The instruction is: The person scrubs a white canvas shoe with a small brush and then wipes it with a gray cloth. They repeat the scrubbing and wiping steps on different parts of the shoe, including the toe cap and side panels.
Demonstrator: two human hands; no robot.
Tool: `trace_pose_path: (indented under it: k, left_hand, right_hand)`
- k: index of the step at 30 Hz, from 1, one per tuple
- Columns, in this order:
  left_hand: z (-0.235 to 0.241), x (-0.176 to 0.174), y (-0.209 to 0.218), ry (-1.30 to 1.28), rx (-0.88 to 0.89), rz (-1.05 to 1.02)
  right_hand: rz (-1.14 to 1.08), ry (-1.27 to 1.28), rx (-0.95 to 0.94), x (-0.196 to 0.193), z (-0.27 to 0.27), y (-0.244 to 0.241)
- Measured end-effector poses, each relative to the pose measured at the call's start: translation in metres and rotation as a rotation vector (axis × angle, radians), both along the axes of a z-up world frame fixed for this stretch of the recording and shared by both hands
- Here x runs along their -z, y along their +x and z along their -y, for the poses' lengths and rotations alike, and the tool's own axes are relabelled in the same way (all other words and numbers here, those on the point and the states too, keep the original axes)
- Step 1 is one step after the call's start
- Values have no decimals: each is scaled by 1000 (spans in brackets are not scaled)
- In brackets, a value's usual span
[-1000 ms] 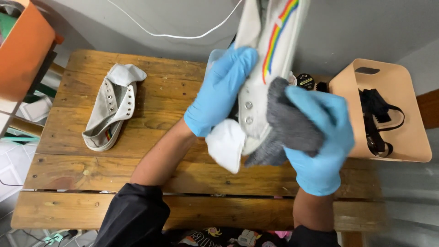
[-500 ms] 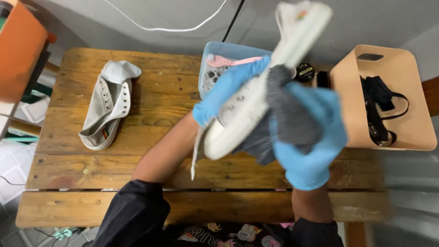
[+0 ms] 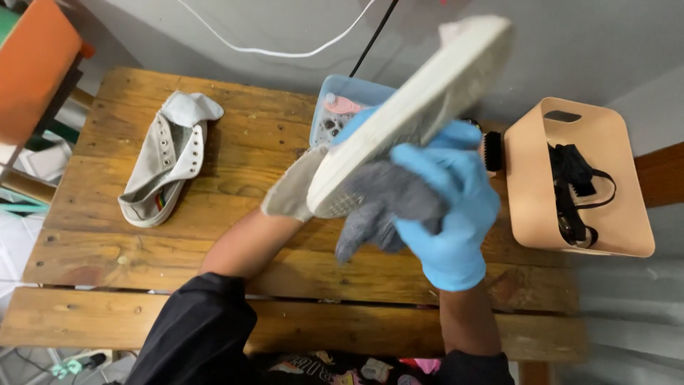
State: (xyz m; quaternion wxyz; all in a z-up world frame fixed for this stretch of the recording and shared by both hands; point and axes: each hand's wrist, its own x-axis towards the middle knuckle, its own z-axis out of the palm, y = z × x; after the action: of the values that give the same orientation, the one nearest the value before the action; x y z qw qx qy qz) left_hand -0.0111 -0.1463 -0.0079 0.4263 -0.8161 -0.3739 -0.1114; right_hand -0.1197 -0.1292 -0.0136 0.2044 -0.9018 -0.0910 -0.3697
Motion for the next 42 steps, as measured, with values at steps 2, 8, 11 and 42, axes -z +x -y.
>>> trace_pose_path:
  k: [2, 8, 11, 42]
  left_hand:
    - [-3, 2, 0, 242, -20, 58]
    - [-38, 35, 25, 960, -101, 207]
    - [-61, 51, 42, 1305, -149, 284]
    - [-147, -1, 21, 2200, -2535, -613]
  right_hand:
    - [221, 69, -8, -2, 2, 9]
    - [432, 178, 243, 0, 36, 14]
    - [523, 115, 234, 1, 34, 22]
    - [-76, -296, -44, -15, 25, -10]
